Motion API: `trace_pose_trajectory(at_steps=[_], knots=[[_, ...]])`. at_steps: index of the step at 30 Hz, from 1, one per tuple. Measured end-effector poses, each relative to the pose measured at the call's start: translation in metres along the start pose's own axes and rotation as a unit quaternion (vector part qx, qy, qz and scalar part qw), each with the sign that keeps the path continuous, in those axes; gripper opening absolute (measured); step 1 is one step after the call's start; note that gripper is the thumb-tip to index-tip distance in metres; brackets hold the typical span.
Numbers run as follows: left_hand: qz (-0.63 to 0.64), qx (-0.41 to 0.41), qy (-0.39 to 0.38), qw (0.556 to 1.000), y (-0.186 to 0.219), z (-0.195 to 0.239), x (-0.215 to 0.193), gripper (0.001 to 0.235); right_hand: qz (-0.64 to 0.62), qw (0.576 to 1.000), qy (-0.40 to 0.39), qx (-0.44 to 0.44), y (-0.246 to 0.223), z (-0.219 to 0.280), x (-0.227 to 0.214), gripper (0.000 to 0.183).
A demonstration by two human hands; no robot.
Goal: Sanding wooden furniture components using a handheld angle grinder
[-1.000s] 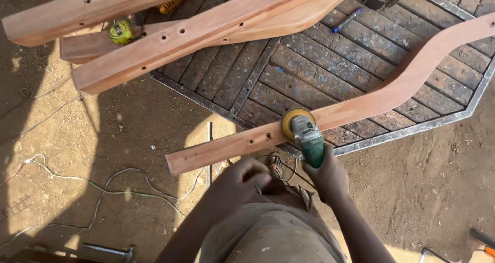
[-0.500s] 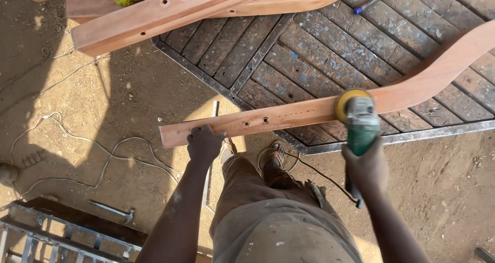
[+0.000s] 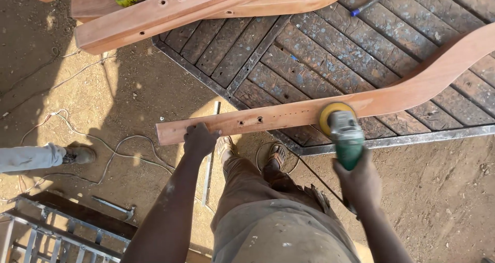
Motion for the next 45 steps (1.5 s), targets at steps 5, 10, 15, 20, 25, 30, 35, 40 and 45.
trace_pose_trajectory(at_steps=[5,10,15,20,25,30,35,40,45], knots=[[-0.001,-0.026,0.003,1.000,-0.003,-0.010,0.013,0.071,-0.028,0.985,0.078,0.148,0.051,-0.012,-0.044,0.075],[-0.004,-0.004,0.006,1.000,0.000,-0.003,0.008,0.068,-0.044,0.991,0.082,0.099,0.032,-0.015,-0.015,0.072],[0.013,0.009,-0.005,1.000,0.007,0.005,0.000,0.064,-0.005,0.998,0.043,-0.041,-0.047,0.013,0.029,0.077],[0.028,0.025,-0.014,0.999,-0.021,-0.019,0.014,0.037,0.107,0.966,-0.050,-0.231,-0.101,0.030,0.051,0.083],[0.040,0.025,-0.015,0.999,-0.014,0.000,0.006,0.036,0.047,0.989,-0.033,-0.134,-0.065,0.031,0.015,0.077],[0.008,0.011,-0.027,1.000,-0.015,-0.010,0.009,0.042,-0.005,0.999,0.047,0.024,0.032,-0.027,-0.001,0.082],[-0.016,0.002,-0.043,0.999,0.000,0.002,0.001,0.044,-0.013,0.986,0.138,0.092,0.102,-0.077,-0.035,0.086],[-0.010,0.014,-0.042,0.999,-0.009,-0.003,0.010,0.048,-0.023,0.993,0.097,0.071,0.032,-0.034,-0.017,0.079],[0.010,0.023,-0.033,0.999,-0.012,-0.006,0.010,0.044,-0.011,1.000,0.012,0.005,-0.054,0.019,0.010,0.077]])
Point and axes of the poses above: each hand's wrist, its own z-axis away from the middle knuckle, its own x-axis out of the palm, y = z × x, the point moved 3 cm from there along -z, towards the middle knuckle, and after that the axes turned 9 degrees about z, right-handed, at the moved point
